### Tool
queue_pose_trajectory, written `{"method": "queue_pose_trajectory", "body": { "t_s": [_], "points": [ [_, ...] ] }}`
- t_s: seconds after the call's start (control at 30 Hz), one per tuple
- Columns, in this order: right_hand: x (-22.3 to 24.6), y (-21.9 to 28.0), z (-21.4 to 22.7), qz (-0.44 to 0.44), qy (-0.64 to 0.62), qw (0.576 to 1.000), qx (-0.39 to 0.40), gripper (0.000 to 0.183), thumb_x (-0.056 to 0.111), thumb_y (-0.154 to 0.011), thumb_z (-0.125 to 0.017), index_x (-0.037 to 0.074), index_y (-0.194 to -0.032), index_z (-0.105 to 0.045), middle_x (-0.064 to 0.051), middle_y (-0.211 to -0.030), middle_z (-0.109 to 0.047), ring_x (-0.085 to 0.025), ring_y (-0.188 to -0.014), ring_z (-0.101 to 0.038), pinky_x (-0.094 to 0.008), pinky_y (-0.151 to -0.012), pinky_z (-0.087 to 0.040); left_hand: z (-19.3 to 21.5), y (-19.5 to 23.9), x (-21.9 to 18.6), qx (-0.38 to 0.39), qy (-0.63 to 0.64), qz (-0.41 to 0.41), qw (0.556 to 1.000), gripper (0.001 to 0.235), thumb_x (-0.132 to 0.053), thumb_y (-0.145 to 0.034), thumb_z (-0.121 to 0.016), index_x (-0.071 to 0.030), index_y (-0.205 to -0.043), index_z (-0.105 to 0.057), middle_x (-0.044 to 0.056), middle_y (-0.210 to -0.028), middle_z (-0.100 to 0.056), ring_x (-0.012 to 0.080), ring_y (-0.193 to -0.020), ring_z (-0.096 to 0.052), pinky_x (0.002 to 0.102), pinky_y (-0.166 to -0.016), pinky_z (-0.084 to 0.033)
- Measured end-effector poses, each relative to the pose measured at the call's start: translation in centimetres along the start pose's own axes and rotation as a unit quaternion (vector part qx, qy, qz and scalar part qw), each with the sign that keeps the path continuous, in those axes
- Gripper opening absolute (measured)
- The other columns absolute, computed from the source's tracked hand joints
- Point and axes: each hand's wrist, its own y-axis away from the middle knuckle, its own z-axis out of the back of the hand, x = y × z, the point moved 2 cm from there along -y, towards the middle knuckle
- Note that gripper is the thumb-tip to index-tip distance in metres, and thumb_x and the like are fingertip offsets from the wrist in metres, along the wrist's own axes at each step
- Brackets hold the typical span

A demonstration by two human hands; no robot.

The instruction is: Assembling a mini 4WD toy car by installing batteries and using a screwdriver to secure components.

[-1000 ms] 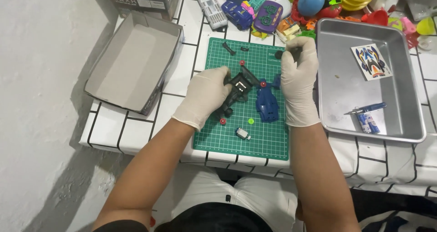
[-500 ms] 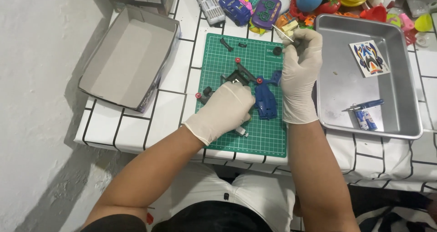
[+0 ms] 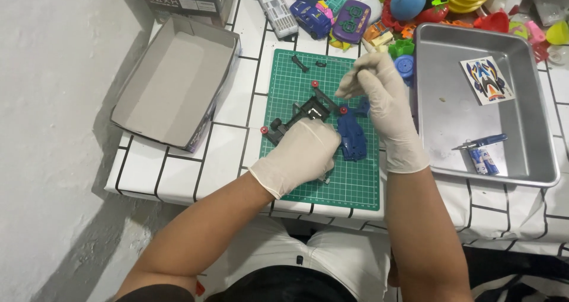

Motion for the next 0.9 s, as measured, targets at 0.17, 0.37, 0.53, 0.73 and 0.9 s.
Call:
{"method": "queue_pose_trajectory", "body": {
  "t_s": [0.17, 0.37, 0.53, 0.73, 0.9],
  "points": [
    [2.7, 1.1, -1.1, -0.168, -0.009, 0.982, 0.09, 0.015, 0.014, -0.101, -0.05, 0.007, -0.111, -0.06, -0.016, -0.092, -0.074, -0.027, -0.088, -0.076, -0.042, -0.084, -0.059, 0.5, 1.2, 0.3, 0.015, 0.086, 0.029, 0.996, 0.008, -0.002, -0.079, -0.065, -0.003, -0.071, -0.066, 0.013, -0.059, -0.064, 0.0288, -0.058, -0.067, 0.036, -0.061, -0.054],
    [2.8, 1.3, -0.1, -0.241, -0.027, 0.961, 0.131, 0.02, 0.021, -0.099, -0.052, 0.007, -0.108, -0.064, -0.015, -0.09, -0.072, -0.028, -0.09, -0.075, -0.045, -0.089, -0.056, 1.7, 2.7, 0.3, -0.007, 0.127, 0.055, 0.99, 0.005, -0.004, -0.085, -0.063, -0.002, -0.081, -0.067, 0.012, -0.066, -0.066, 0.0306, -0.067, -0.068, 0.037, -0.066, -0.053],
    [2.9, 1.6, -0.2, -0.277, -0.041, 0.948, 0.151, 0.022, 0.017, -0.1, -0.052, 0.004, -0.111, -0.065, -0.018, -0.084, -0.072, -0.033, -0.084, -0.077, -0.047, -0.087, -0.058, 1.0, 3.9, 0.8, -0.083, 0.07, 0.044, 0.993, 0.007, -0.01, -0.089, -0.065, -0.009, -0.095, -0.061, 0.008, -0.076, -0.06, 0.0286, -0.081, -0.065, 0.04, -0.075, -0.049],
    [3.2, 1.8, 0.8, -0.287, -0.009, 0.947, 0.143, 0.025, 0.013, -0.1, -0.051, -0.001, -0.113, -0.067, -0.018, -0.087, -0.07, -0.031, -0.085, -0.074, -0.044, -0.084, -0.058, 0.4, 4.5, 2.0, -0.077, 0.032, 0.049, 0.995, 0.003, -0.012, -0.092, -0.062, -0.009, -0.092, -0.06, 0.006, -0.076, -0.057, 0.0259, -0.08, -0.065, 0.038, -0.078, -0.049],
    [2.5, 1.2, 1.6, -0.223, 0.062, 0.967, 0.102, 0.02, 0.012, -0.099, -0.059, 0.002, -0.114, -0.067, -0.014, -0.094, -0.065, -0.027, -0.095, -0.066, -0.041, -0.091, -0.051, -1.3, 4.4, 4.5, -0.109, 0.119, 0.057, 0.985, 0.013, -0.015, -0.09, -0.068, -0.018, -0.1, -0.061, 0.003, -0.085, -0.066, 0.0256, -0.09, -0.068, 0.039, -0.085, -0.051]
  ]
}}
